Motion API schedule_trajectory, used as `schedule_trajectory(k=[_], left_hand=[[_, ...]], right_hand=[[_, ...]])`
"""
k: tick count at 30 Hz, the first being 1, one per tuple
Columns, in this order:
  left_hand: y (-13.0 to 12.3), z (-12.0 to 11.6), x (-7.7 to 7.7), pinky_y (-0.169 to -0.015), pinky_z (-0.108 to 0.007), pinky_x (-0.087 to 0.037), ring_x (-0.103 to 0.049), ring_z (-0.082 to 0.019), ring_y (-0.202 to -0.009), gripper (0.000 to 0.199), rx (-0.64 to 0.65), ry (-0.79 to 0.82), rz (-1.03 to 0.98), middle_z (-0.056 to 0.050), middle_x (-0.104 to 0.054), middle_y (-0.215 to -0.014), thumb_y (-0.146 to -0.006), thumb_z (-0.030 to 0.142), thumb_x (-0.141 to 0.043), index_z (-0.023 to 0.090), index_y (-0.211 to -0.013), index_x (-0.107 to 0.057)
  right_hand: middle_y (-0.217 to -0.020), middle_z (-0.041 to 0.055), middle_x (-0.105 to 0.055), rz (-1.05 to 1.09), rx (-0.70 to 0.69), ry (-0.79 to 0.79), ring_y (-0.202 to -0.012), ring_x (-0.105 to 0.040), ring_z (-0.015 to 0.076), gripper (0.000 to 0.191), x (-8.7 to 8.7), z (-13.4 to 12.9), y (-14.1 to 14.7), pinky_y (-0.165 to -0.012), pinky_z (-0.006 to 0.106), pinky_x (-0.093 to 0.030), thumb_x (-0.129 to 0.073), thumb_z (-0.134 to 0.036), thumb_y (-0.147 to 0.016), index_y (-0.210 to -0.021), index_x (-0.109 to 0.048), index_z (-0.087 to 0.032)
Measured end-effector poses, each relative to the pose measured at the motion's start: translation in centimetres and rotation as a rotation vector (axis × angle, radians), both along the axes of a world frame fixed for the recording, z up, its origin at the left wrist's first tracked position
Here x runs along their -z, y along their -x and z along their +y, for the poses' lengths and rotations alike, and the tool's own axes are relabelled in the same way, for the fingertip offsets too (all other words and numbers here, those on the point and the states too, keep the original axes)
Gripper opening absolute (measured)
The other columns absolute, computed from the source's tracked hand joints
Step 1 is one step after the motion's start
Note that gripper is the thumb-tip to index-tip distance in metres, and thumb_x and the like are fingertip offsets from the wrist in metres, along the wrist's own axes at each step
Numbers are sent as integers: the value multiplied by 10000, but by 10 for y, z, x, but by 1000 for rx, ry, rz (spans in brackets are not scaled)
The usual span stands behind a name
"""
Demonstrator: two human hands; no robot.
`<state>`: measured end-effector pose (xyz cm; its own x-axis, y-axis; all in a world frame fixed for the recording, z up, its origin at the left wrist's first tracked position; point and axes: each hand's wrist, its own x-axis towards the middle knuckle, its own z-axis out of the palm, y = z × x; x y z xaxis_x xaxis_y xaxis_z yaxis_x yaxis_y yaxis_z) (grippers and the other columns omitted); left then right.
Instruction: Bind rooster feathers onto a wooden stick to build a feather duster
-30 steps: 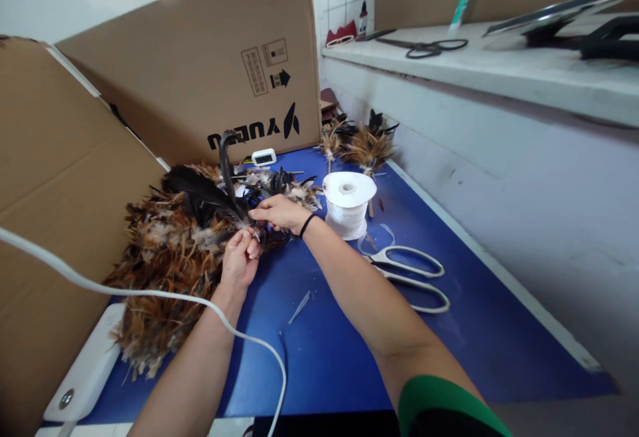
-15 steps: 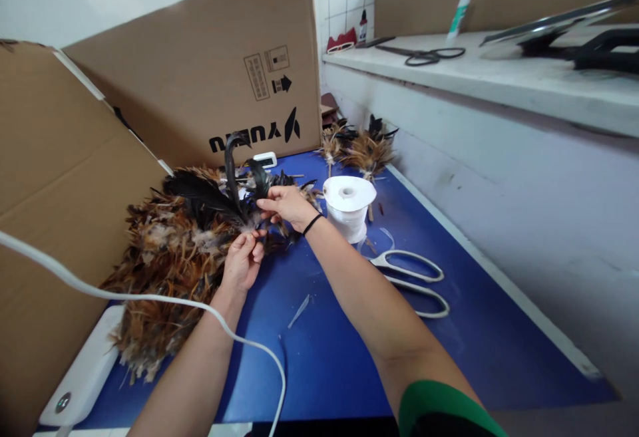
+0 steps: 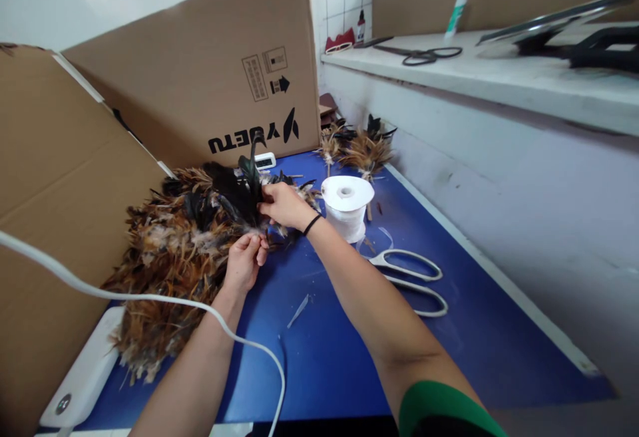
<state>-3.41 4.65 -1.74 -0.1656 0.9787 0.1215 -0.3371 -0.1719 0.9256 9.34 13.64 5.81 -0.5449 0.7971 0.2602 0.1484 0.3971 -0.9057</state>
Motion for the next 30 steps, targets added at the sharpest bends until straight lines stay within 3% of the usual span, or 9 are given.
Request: schedule_trajectory(k=[7,12,30], left_hand=[[0,1,2,-399,-176,-302,-396,-25,-390,253,-56,-18,64,-5,-581,-625,-749,364,-640,112,-744,-614],[1,1,3,-416,-186,-318,-421,-37,-394,243,-65,-14,70,-2,-585,-610,-754,355,-635,113,-745,-619],[1,1,2,-471,-196,-344,-449,-56,-413,273,-91,-21,129,7,-553,-521,-769,372,-615,114,-681,-610]], right_hand=[[-607,-14,-592,-43,59,-108,-515,-562,97,49,3,6,-6,-463,185,-423,-536,-179,-727,-687,-513,-165],[-592,-20,-591,-99,25,-89,-478,-558,91,63,1,3,-4,-458,183,-430,-530,-96,-669,-683,-529,-158],[-612,25,-642,-226,67,-9,-416,-563,93,58,-6,-10,2,-388,163,-414,-540,-92,-663,-670,-573,-138]])
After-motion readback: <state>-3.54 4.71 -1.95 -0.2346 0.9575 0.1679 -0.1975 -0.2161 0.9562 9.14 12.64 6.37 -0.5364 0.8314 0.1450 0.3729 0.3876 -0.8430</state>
